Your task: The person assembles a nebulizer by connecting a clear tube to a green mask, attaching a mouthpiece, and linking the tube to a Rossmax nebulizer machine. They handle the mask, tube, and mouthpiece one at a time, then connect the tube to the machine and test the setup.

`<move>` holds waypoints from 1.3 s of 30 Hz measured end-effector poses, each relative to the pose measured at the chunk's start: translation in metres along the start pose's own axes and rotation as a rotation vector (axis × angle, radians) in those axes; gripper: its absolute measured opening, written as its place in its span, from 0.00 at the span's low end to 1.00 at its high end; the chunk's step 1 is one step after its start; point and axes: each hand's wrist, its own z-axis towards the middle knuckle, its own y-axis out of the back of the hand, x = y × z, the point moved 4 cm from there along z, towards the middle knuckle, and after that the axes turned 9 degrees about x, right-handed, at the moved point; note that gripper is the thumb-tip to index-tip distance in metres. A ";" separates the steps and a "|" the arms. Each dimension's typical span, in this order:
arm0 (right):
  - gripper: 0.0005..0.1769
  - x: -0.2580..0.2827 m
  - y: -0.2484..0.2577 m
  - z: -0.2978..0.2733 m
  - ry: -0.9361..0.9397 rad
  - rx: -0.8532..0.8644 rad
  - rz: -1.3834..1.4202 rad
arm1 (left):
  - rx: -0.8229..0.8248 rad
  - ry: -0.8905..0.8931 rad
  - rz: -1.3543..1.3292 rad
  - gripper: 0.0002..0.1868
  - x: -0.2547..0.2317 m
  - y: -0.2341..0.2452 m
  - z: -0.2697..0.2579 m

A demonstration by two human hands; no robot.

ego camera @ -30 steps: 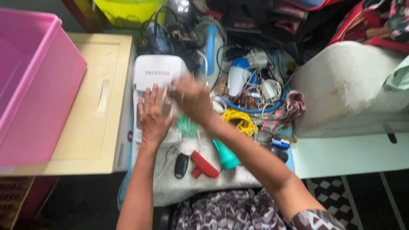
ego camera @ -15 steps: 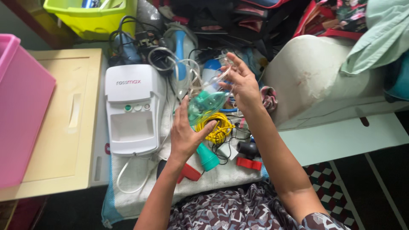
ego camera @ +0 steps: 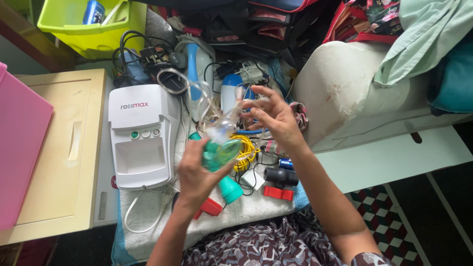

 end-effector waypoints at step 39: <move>0.47 -0.060 -0.100 -0.023 0.076 0.270 -0.175 | -0.396 0.007 -0.897 0.33 0.010 -0.028 -0.009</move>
